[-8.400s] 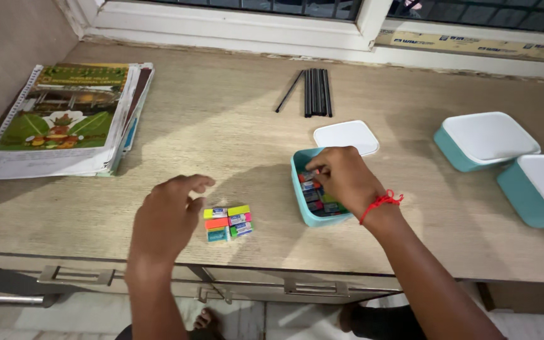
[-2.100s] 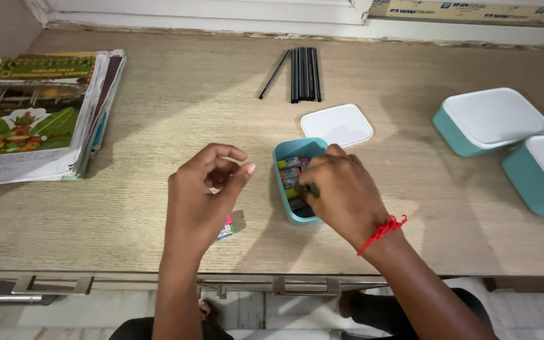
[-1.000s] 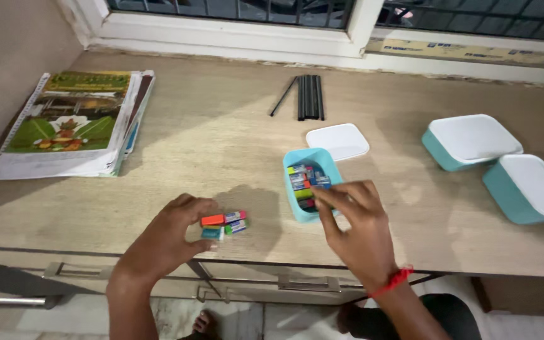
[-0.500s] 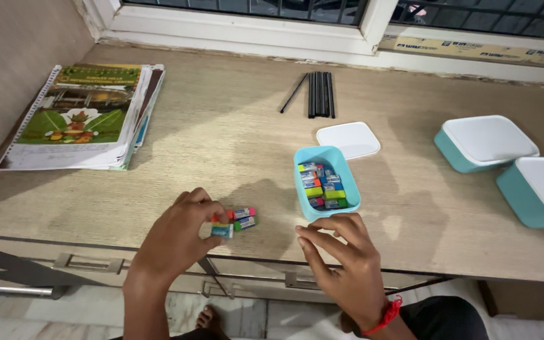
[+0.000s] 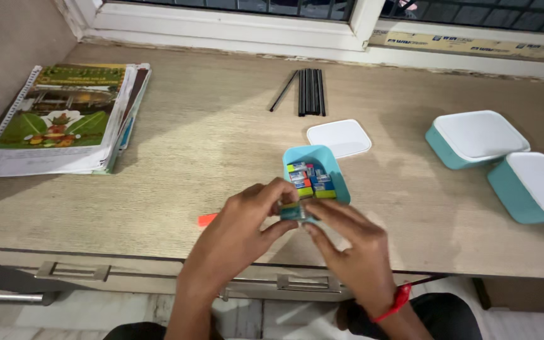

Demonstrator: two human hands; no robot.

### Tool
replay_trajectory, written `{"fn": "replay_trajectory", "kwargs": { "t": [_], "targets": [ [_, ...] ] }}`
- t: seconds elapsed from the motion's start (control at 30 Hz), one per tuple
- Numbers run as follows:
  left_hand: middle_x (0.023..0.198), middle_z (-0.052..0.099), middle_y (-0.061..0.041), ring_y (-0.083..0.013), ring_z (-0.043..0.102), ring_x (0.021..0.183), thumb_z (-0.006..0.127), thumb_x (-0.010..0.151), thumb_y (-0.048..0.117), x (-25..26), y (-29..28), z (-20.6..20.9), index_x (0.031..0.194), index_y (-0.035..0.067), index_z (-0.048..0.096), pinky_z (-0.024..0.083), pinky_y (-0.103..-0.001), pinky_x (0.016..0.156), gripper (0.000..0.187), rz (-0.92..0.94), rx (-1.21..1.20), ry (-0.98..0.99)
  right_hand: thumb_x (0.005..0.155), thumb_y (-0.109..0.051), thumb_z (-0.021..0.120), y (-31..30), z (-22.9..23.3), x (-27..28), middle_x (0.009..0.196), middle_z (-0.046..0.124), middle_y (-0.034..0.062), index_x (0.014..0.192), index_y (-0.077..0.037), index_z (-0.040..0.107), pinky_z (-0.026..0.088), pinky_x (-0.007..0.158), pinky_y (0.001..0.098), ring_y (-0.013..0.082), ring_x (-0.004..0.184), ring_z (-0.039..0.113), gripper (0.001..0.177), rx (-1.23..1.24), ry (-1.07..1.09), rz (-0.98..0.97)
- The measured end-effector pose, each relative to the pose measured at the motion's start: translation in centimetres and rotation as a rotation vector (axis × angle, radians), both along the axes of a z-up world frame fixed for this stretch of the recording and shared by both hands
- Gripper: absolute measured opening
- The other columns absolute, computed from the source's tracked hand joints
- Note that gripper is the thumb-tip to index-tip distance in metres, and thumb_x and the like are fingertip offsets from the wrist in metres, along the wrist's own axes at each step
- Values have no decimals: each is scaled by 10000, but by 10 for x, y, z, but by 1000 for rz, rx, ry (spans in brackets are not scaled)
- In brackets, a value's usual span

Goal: The person places small colorful boxes into a light blue container, then closes the lid. They then open a drawer and place a stack of papers and a book inside.

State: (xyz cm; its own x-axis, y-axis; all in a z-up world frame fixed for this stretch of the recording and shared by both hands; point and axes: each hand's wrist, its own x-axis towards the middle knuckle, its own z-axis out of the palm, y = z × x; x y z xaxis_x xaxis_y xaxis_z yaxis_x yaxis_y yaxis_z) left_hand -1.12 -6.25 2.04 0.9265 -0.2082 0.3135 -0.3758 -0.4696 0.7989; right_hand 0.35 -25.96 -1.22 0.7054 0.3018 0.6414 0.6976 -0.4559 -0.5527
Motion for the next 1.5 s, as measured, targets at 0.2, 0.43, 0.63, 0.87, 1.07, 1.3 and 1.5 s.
{"fn": "replay_trajectory", "kwargs": {
  "t": [0.2,0.43,0.63,0.87,1.07,1.3,1.5],
  "targets": [
    [1125,751,-132,-270,779,1011,745,869,72,19,-17,-7,1230,84,533,635,-344,826,419,-11,-86,-72,755,-67,839,-22,9,28,1054,784,107,1126,-85,780,613,769,321,184,911,776,376,-56,60,-68],
    [1026,756,-150,-242,770,930,767,860,136,18,1,2,1287,139,580,609,-397,764,467,211,19,-59,755,-66,851,-22,11,91,973,775,100,981,-57,806,570,800,374,274,907,704,231,-280,-184,-209],
    [1132,759,-110,-234,772,931,744,874,165,15,15,2,1270,138,605,604,-405,769,421,240,41,-46,715,-7,822,-1,0,109,884,772,88,883,-69,821,549,788,400,288,913,670,178,-427,-82,-246],
    [1143,760,-114,-245,772,934,744,881,147,8,26,-2,1257,134,618,606,-407,778,397,251,33,-99,672,-26,827,0,-4,118,897,773,61,815,-80,819,543,855,407,288,915,653,154,-522,-107,-241],
    [1113,768,-106,-233,776,946,744,870,147,5,29,0,1256,149,628,612,-396,782,403,260,52,-73,682,22,774,-2,-2,120,953,777,27,850,-122,846,534,877,397,268,955,644,233,-632,-37,-199],
    [1132,765,-105,-235,774,952,739,865,146,2,28,2,1257,147,633,615,-392,776,406,252,62,-58,694,96,695,-4,1,123,969,764,34,901,-129,849,537,922,387,266,982,639,342,-714,68,-157],
    [1119,764,-108,-238,770,954,741,864,152,1,27,3,1261,155,640,609,-398,777,410,264,100,-26,718,99,671,-5,-2,124,976,729,54,884,-97,825,539,926,391,267,1016,633,299,-745,128,-135]
  ]
}}
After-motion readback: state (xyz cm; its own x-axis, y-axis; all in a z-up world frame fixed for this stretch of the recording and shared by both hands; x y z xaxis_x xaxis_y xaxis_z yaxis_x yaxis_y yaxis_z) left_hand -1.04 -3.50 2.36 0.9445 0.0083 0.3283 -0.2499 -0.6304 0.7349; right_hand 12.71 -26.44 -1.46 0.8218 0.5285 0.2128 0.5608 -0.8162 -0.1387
